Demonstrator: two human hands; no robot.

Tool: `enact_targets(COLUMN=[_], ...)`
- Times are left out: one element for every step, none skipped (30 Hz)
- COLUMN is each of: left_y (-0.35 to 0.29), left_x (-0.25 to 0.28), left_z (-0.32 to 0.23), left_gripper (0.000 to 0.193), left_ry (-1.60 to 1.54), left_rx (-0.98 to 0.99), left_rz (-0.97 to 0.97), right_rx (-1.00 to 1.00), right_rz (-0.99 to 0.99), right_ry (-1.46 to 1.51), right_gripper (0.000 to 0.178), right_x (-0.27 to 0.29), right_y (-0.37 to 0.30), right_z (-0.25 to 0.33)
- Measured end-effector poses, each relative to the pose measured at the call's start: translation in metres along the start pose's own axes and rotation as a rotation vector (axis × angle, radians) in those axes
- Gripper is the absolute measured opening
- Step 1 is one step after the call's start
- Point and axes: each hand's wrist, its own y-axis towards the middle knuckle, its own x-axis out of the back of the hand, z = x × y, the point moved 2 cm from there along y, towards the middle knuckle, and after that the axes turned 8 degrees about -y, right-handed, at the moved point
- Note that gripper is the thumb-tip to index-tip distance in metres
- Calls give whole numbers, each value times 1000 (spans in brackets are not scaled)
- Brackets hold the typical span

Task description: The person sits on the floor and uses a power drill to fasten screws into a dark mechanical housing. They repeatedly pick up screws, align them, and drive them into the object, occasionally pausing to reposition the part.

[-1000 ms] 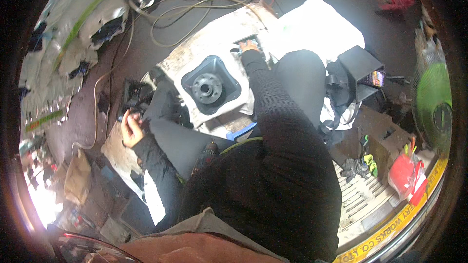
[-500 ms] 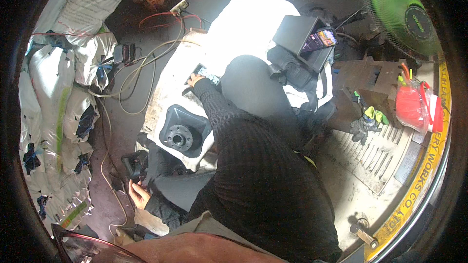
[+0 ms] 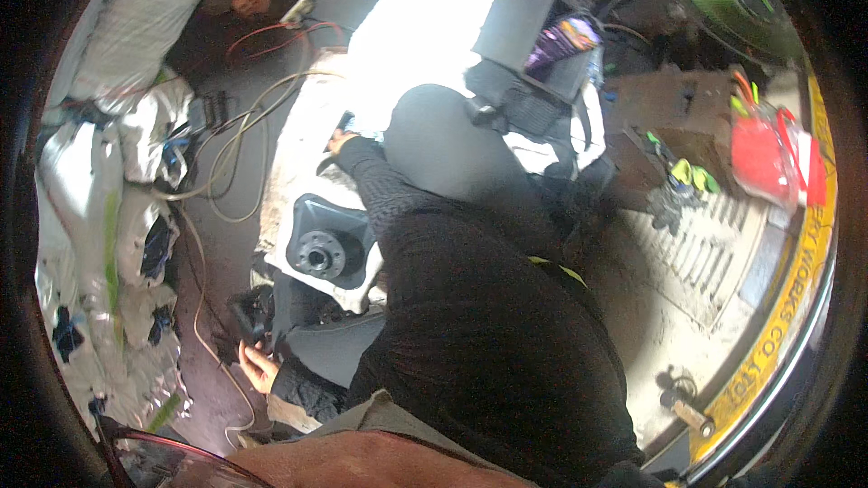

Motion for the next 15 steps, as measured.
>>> enact_targets(left_y=[-8,-6,-6,7,8,2,1,3,-2,3,7,8,9,9,10], left_x=[13,7,3,-13,-17,1,7,1,-4,-6,-8,-11,-15,-18,-19], left_z=[9,4,2,7,1,6,9,4,-1,0,1,2,0,-3,-2], left_gripper=[21,21,21,21,22,22,23,24,25,25,25,25,25,24,24], left_ry=[6,-7,-17,-60,-26,-36,-64,-47,-38,-35,-32,-45,-60,-74,-54], left_rx=[0,-18,-35,-11,-18,-14,0,-23,-15,-29,-43,-56,-79,-101,-95], left_rz=[-49,-30,-20,61,67,10,19,35,22,40,54,79,95,110,114], right_rx=[44,8,-43,-285,-362,-203,-232,-283,-335,-355,-377,-394,-404,-418,-431], right_rz=[-38,-88,-53,-3,-2,39,132,116,104,94,87,78,68,58,45], right_ry=[-67,-21,131,336,333,219,109,84,61,78,107,149,191,238,289], right_gripper=[30,29,29,30,32,32,33,31,28,28,27,27,26,26,25], right_x=[4,-8,-12,-57,-49,7,25,25,23,25,25,24,26,26,26], right_y=[5,9,10,23,21,-2,-10,-6,-6,-4,-8,-12,-11,-13,-14], right_z=[14,2,-4,-49,-41,0,5,2,-2,0,-7,-11,-13,-14,-16])
